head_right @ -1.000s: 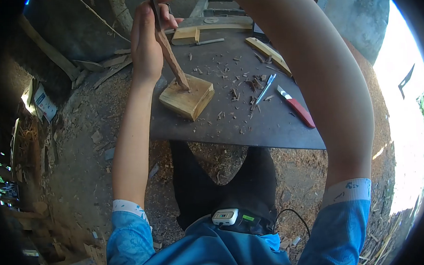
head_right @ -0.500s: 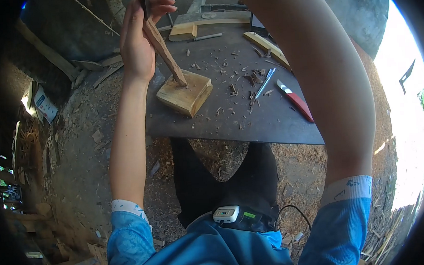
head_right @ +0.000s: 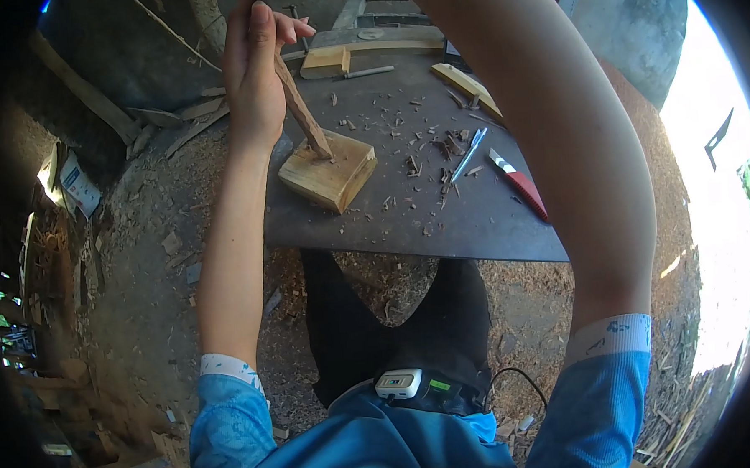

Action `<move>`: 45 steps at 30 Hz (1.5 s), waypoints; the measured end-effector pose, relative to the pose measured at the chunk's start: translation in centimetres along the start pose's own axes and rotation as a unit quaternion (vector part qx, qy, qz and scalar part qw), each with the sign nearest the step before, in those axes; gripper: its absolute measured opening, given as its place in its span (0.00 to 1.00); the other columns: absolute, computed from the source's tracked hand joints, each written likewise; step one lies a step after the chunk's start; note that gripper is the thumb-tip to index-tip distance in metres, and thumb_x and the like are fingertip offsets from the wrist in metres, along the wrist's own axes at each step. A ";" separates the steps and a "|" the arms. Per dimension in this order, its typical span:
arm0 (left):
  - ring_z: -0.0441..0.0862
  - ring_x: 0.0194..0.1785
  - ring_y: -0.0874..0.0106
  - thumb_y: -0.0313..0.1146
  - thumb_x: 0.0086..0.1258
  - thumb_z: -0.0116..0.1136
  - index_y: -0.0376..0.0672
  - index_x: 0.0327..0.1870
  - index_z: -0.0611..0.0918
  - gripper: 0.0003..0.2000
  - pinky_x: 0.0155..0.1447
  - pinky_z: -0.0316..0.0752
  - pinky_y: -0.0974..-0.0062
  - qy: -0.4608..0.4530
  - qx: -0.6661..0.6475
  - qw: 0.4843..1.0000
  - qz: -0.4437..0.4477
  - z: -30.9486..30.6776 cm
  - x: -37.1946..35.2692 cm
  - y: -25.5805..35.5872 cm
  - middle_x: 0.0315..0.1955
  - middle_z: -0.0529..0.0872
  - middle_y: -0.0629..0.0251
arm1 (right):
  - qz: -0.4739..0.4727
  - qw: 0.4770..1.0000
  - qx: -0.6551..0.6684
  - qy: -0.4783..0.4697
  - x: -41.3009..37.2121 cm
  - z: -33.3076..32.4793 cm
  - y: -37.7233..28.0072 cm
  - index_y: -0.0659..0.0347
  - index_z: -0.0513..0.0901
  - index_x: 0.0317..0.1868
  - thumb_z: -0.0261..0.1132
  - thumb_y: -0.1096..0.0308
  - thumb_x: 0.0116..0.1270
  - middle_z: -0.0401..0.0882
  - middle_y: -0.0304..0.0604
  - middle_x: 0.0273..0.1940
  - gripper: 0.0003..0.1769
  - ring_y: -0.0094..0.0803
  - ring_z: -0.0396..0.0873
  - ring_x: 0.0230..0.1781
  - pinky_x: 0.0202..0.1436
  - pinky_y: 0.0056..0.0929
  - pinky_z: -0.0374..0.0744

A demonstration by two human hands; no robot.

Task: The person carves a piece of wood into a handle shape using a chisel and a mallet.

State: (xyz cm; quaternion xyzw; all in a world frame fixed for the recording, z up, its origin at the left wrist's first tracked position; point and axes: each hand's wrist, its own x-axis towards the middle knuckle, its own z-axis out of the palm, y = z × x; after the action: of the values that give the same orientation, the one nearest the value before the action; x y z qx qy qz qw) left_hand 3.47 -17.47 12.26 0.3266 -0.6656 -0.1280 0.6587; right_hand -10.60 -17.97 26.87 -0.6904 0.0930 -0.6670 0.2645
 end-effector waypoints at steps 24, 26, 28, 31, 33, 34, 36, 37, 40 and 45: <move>0.77 0.41 0.79 0.45 0.90 0.39 0.40 0.67 0.74 0.20 0.68 0.75 0.63 0.031 -0.073 0.997 0.012 0.0 0.3 -1.6 0.31 0.71 0.73 | 0.025 0.945 -0.314 -0.094 2.1 -9.8 -5.9 0.61 0.78 0.63 0.48 0.37 0.84 0.67 0.29 0.27 0.34 0.16 0.65 0.19 0.20 0.20 0.67; 0.77 0.40 0.79 0.45 0.90 0.40 0.40 0.67 0.74 0.20 0.68 0.75 0.63 0.025 -0.069 0.997 0.016 0.3 0.3 -1.5 0.31 0.71 0.73 | 0.014 0.921 -0.372 -0.113 2.9 -10.8 -6.4 0.63 0.78 0.63 0.49 0.39 0.84 0.70 0.30 0.27 0.33 0.17 0.64 0.15 0.17 0.22 0.68; 0.77 0.40 0.79 0.44 0.89 0.42 0.40 0.67 0.74 0.19 0.67 0.76 0.64 0.021 -0.084 0.996 0.017 0.4 0.4 -1.1 0.31 0.71 0.74 | 0.023 0.861 -0.465 -0.207 3.0 -12.0 -8.0 0.63 0.79 0.62 0.51 0.39 0.83 0.71 0.31 0.27 0.33 0.17 0.65 0.15 0.17 0.21 0.68; 0.78 0.40 0.79 0.42 0.88 0.46 0.39 0.67 0.74 0.18 0.67 0.76 0.64 0.041 -0.065 0.997 0.006 1.1 -1.1 -3.2 0.31 0.71 0.73 | -0.010 0.821 -0.520 -0.236 3.1 -13.7 -8.5 0.64 0.80 0.62 0.54 0.38 0.82 0.72 0.31 0.25 0.34 0.17 0.66 0.15 0.16 0.20 0.67; 0.78 0.40 0.79 0.43 0.88 0.48 0.39 0.67 0.73 0.18 0.69 0.77 0.61 0.041 -0.086 0.995 0.019 1.2 -1.2 -3.5 0.31 0.71 0.73 | 0.088 0.819 -0.560 -0.092 1.7 -9.9 -9.6 0.64 0.80 0.62 0.52 0.34 0.81 0.72 0.31 0.25 0.37 0.16 0.65 0.15 0.16 0.20 0.67; 0.78 0.39 0.79 0.43 0.88 0.47 0.39 0.67 0.73 0.19 0.69 0.77 0.60 0.035 -0.095 0.995 0.019 1.4 -1.0 -3.7 0.31 0.71 0.73 | -0.053 0.840 -0.521 -0.141 1.0 -11.7 -8.1 0.66 0.79 0.63 0.51 0.31 0.79 0.72 0.31 0.26 0.41 0.16 0.65 0.15 0.17 0.20 0.67; 0.78 0.39 0.79 0.43 0.88 0.46 0.39 0.68 0.72 0.19 0.70 0.77 0.60 0.024 -0.097 0.995 0.023 1.4 -1.3 -3.8 0.31 0.71 0.73 | -0.036 0.855 -0.501 -0.132 0.0 -12.6 -6.3 0.67 0.79 0.63 0.53 0.31 0.78 0.74 0.33 0.27 0.42 0.17 0.66 0.16 0.17 0.20 0.68; 0.78 0.39 0.79 0.43 0.88 0.45 0.38 0.69 0.72 0.19 0.70 0.77 0.60 0.016 -0.092 0.995 0.030 1.3 -1.2 -3.7 0.31 0.71 0.73 | -0.029 0.869 -0.479 -0.120 -0.3 -12.0 -5.7 0.67 0.80 0.62 0.54 0.30 0.77 0.75 0.35 0.28 0.42 0.17 0.67 0.16 0.18 0.20 0.68; 0.77 0.39 0.79 0.42 0.89 0.44 0.38 0.70 0.71 0.20 0.68 0.79 0.61 -0.008 -0.083 0.996 0.039 1.7 -1.2 -3.5 0.31 0.71 0.73 | -0.008 0.905 -0.417 -0.084 -1.0 -9.5 -4.3 0.70 0.80 0.61 0.57 0.29 0.74 0.80 0.40 0.31 0.45 0.17 0.70 0.17 0.19 0.20 0.69; 0.76 0.38 0.80 0.41 0.89 0.43 0.37 0.72 0.69 0.21 0.65 0.81 0.64 -0.034 -0.058 0.997 0.043 2.6 -1.4 -2.7 0.31 0.70 0.73 | 0.079 0.946 -0.243 -0.198 -0.2 -7.0 -3.8 0.69 0.87 0.51 0.70 0.41 0.70 0.87 0.48 0.33 0.33 0.23 0.77 0.25 0.25 0.22 0.73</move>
State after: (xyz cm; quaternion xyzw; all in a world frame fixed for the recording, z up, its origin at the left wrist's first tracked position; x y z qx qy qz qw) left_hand 1.53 -19.30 9.28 0.2542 -0.6927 -0.1485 0.6584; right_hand -18.27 -16.37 28.34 -0.8424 0.2523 -0.4509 0.1530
